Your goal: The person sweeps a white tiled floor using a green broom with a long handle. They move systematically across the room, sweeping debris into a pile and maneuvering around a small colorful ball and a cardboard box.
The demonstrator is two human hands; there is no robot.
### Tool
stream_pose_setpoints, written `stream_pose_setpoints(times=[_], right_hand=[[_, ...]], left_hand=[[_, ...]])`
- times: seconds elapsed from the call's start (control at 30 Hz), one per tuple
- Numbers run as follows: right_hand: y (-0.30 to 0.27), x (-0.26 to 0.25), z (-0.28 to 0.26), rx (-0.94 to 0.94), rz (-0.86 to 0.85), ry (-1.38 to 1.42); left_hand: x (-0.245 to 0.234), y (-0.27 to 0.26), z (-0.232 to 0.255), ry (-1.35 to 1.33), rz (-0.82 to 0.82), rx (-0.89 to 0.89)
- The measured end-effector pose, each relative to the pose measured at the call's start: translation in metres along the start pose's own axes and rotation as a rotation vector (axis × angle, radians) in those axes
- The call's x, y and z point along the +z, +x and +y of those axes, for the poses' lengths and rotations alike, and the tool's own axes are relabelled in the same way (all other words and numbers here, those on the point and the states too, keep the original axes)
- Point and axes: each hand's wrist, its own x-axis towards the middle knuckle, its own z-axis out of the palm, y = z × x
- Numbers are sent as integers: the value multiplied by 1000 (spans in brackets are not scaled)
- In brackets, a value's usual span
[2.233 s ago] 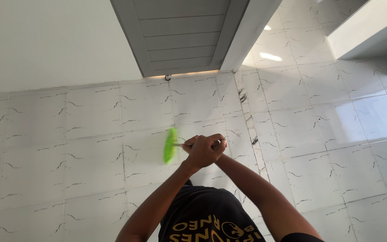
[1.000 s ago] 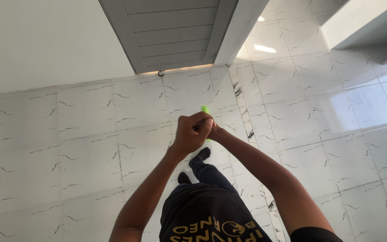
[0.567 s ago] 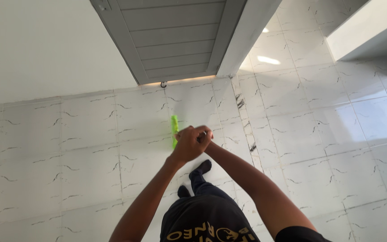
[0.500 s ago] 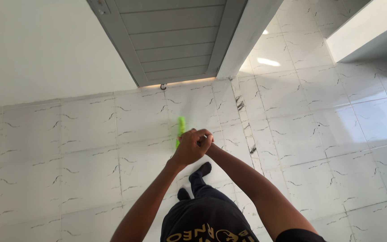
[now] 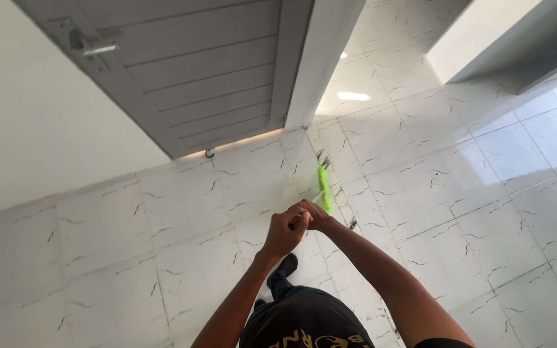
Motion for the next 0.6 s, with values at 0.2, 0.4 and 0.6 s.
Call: stream_pose_setpoints(times=[0.2,0.4,0.6], right_hand=[[10,-47,-50,164,22,-64],[31,-50,-79,-17,148,201],[42,3,-39,-366,155,446]], left_hand=[[-21,20,23,32,115,3],[-38,39,64,52,195,48],[-23,44,72,171,65,154]])
